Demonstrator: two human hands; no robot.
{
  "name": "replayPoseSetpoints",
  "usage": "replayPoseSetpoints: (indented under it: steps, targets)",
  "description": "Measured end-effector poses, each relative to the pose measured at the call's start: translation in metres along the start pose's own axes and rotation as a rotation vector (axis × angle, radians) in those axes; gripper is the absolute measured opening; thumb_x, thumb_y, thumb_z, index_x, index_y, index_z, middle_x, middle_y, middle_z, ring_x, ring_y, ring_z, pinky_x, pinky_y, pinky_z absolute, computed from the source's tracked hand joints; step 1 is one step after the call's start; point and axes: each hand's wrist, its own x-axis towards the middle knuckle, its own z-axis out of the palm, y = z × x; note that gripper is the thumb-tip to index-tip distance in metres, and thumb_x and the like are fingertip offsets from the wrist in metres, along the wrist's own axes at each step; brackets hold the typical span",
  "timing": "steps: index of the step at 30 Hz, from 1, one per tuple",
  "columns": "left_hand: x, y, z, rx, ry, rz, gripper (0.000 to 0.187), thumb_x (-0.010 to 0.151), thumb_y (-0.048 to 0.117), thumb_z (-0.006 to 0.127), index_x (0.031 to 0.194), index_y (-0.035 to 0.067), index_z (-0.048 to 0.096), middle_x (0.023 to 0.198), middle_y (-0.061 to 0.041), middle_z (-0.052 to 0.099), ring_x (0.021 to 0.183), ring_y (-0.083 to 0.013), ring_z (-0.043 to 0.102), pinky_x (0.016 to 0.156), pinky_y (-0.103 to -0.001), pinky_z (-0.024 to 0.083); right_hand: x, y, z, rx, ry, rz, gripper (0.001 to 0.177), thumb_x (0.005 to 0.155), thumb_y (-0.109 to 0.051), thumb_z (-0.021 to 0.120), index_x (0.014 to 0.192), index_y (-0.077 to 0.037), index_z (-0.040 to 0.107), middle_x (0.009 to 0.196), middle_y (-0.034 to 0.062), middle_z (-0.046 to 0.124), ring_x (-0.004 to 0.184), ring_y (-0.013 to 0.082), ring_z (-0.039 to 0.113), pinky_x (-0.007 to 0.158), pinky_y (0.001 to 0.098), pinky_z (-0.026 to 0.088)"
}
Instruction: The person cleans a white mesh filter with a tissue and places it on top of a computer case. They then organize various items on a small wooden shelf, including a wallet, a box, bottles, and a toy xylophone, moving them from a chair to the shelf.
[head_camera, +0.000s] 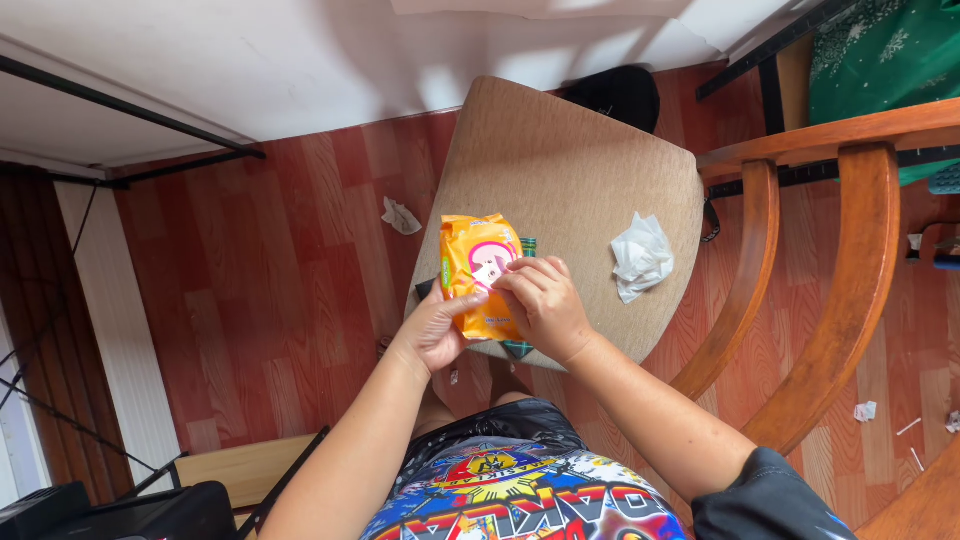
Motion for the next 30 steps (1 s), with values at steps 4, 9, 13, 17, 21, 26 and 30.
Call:
replayPoseSetpoints:
  steps: [4,9,13,17,21,26,30]
  targets:
    - [-0.005,0.001,-0.001,0.101,-0.137,0.046,0.094,0.074,-0.019,0.061,0.152,0.023,0.03,0.142,-0.01,0.053,0.133,-0.0305,0.056,0.107,-0.05,0.051,-0.007,0.012,0.016,0.239,0.038,0.315,0.008,0.092,-0.006,0.069,0.099,-0.004,0.066,0.094,0.0076,0.072,0.091,0.0231,0.07,0.084,0.0367,0.055]
    - [-0.013,0.004,-0.004,0.185,-0.107,-0.097,0.103,0.069,-0.021,0.054,0.154,0.03,0.024,0.145,-0.009,0.049,0.135,-0.0308,0.053,0.106,-0.054,0.049,0.0,0.04,0.027,0.712,0.047,0.723,0.007,0.101,-0.008,0.064,0.102,-0.002,0.065,0.091,0.0076,0.073,0.084,0.0075,0.069,0.078,0.0241,0.057]
    - [-0.014,0.005,-0.01,0.113,-0.188,-0.052,0.101,0.07,-0.016,0.058,0.155,0.029,0.025,0.145,-0.008,0.05,0.136,-0.0297,0.052,0.108,-0.052,0.048,-0.004,0.027,0.012,0.794,-0.099,0.565,0.009,0.1,-0.006,0.062,0.105,0.0,0.066,0.111,0.0114,0.076,0.102,0.0145,0.071,0.09,0.0301,0.057]
    - [-0.008,0.007,-0.012,-0.244,-0.232,-0.092,0.072,0.085,0.009,0.068,0.15,0.009,0.038,0.137,-0.02,0.058,0.128,-0.0368,0.056,0.102,-0.055,0.05,-0.005,-0.019,-0.001,0.259,-0.157,0.117,0.021,0.088,-0.008,0.068,0.107,-0.001,0.066,0.124,0.0174,0.073,0.121,0.0326,0.068,0.103,0.0454,0.051]
    - [0.014,-0.002,-0.019,-0.131,-0.025,-0.058,0.05,0.094,0.022,0.069,0.14,0.006,0.055,0.125,-0.017,0.068,0.115,-0.0317,0.067,0.096,-0.048,0.055,-0.014,-0.041,-0.001,0.125,-0.14,-0.078,0.033,0.088,-0.013,0.07,0.117,0.001,0.068,0.126,0.0196,0.071,0.123,0.0359,0.064,0.108,0.0533,0.044]
    - [0.028,-0.005,-0.036,-0.073,0.088,0.062,0.05,0.087,0.004,0.068,0.135,0.005,0.056,0.121,-0.016,0.07,0.109,-0.0341,0.072,0.094,-0.052,0.059,-0.069,0.013,0.025,0.535,0.061,0.353,0.018,0.1,-0.016,0.061,0.111,-0.006,0.072,0.115,0.009,0.076,0.118,0.0238,0.073,0.107,0.0384,0.055]
    - [0.027,0.007,-0.055,-0.091,0.23,0.215,0.052,0.084,-0.001,0.067,0.134,0.005,0.056,0.121,-0.016,0.07,0.11,-0.0359,0.071,0.094,-0.055,0.059,-0.102,0.13,0.039,0.047,0.325,0.759,0.018,0.096,-0.015,0.066,0.109,-0.005,0.074,0.123,0.0203,0.063,0.118,0.0347,0.059,0.102,0.0432,0.044]
